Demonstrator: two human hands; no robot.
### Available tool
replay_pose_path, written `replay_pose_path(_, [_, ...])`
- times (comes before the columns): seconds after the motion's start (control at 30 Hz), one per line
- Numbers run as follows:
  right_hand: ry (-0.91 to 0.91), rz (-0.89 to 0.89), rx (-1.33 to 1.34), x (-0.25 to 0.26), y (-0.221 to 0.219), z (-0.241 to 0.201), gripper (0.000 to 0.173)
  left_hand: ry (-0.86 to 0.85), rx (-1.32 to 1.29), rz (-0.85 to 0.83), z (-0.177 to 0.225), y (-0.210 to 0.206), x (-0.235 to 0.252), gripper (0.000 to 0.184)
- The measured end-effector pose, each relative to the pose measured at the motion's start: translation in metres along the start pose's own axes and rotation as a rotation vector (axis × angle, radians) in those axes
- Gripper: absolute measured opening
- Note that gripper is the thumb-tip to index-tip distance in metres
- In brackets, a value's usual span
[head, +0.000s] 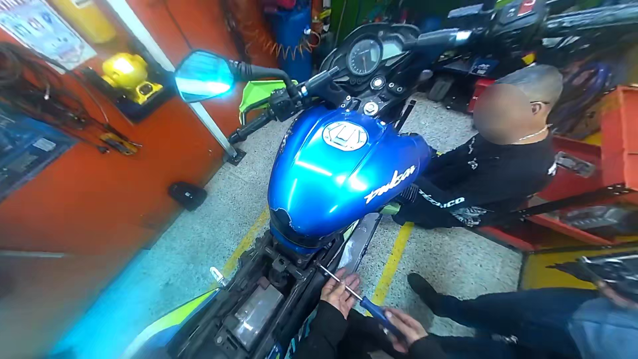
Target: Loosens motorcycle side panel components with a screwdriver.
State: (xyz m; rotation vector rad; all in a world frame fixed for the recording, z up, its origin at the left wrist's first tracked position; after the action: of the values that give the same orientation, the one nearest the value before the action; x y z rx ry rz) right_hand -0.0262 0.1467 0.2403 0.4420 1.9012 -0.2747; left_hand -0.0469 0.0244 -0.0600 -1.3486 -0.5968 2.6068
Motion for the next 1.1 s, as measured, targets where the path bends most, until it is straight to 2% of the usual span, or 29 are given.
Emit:
replay_pose_path(0.03, [0.228,-0.119,0.084,0.051,0.016,0.036,0.026,0.031,0.079,0.032,0.001,0.002,-0.001,0.04])
replay_pose_path(0.07, [0.573,-0.241,0.211,0.123,0.038,0.085,0.029,0.051,0.147,0.088,0.001,0.006,0.001,0.038])
replay_pose_path(0.1, [0.825,-0.291,0.34,0.192,0.059,0.132,0.034,0.061,0.199,0.151,0.001,0.01,0.004,0.033])
replay_pose_path(0.13, [0.791,-0.238,0.412,0.24,0.072,0.167,0.037,0.06,0.225,0.194,0.003,0.013,0.004,0.029])
replay_pose_path(0.17, [0.648,-0.161,0.467,0.265,0.079,0.189,0.039,0.056,0.232,0.209,0.005,0.014,0.005,0.027])
replay_pose_path(0.23, [0.237,-0.058,0.525,0.273,0.075,0.21,0.046,0.047,0.191,0.173,0.007,0.012,0.005,0.029])
replay_pose_path(0.27, [0.056,-0.014,0.511,0.273,0.071,0.217,0.058,0.042,0.155,0.139,0.006,0.012,0.007,0.031])
replay_pose_path(0.3, [-0.05,-0.015,0.488,0.273,0.067,0.219,0.066,0.03,0.123,0.109,0.004,0.012,0.01,0.033])
replay_pose_path(0.33, [-0.073,-0.012,0.481,0.273,0.067,0.219,0.066,0.016,0.095,0.078,0.003,0.012,0.012,0.035])
replay_pose_path(0.37, [-0.031,-0.038,0.48,0.274,0.07,0.216,0.06,0.009,0.063,0.05,0.002,0.011,0.012,0.036])
replay_pose_path(0.43, [0.187,-0.165,0.527,0.276,0.079,0.208,0.03,0.022,0.018,0.017,0.004,0.006,0.009,0.039])
replay_pose_path(0.47, [0.284,-0.215,0.572,0.276,0.083,0.206,0.027,0.033,0.036,0.026,0.005,0.005,0.008,0.04])
replay_pose_path(0.53, [0.373,-0.201,0.678,0.277,0.085,0.202,0.027,0.062,0.125,0.101,0.006,0.005,0.008,0.037])
replay_pose_path(0.63, [0.283,-0.119,0.69,0.274,0.079,0.204,0.045,0.049,0.192,0.156,0.006,0.011,0.011,0.03])
replay_pose_path(0.7, [0.077,-0.027,0.572,0.268,0.075,0.207,0.052,0.014,0.149,0.087,0.005,0.012,0.015,0.033])
replay_pose_path(0.77, [-0.009,-0.008,0.413,0.267,0.071,0.209,0.06,-0.022,0.087,0.017,0.002,0.012,0.015,0.039])
replay_pose_path(0.83, [0.052,-0.049,0.365,0.269,0.072,0.207,0.048,-0.039,0.051,-0.016,0.003,0.011,0.011,0.042])
replay_pose_path(0.9, [0.207,-0.151,0.432,0.268,0.074,0.199,0.03,-0.008,0.109,0.057,0.007,0.012,0.01,0.039])
replay_pose_path(1.0, [0.411,-0.163,0.507,0.267,0.078,0.194,0.038,0.013,0.241,0.203,0.01,0.02,0.012,0.032])
replay_pose_path(1.03, [0.402,-0.142,0.559,0.266,0.078,0.195,0.041,0.005,0.254,0.215,0.011,0.022,0.013,0.03])
replay_pose_path(1.1, [0.202,-0.096,0.652,0.263,0.073,0.199,0.044,-0.017,0.212,0.185,0.013,0.021,0.014,0.03])
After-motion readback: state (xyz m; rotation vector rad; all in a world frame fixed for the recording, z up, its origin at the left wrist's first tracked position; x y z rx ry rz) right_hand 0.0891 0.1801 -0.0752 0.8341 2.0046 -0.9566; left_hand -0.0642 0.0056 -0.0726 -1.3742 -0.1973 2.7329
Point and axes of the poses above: each hand's wrist, its own x-axis towards the middle knuckle, its own y-axis out of the back of the hand, z = x × y, the point moved 8 cm from there along x, towards the middle knuckle, and after that the axes turned 12 degrees about x, right-handed, at the moved point
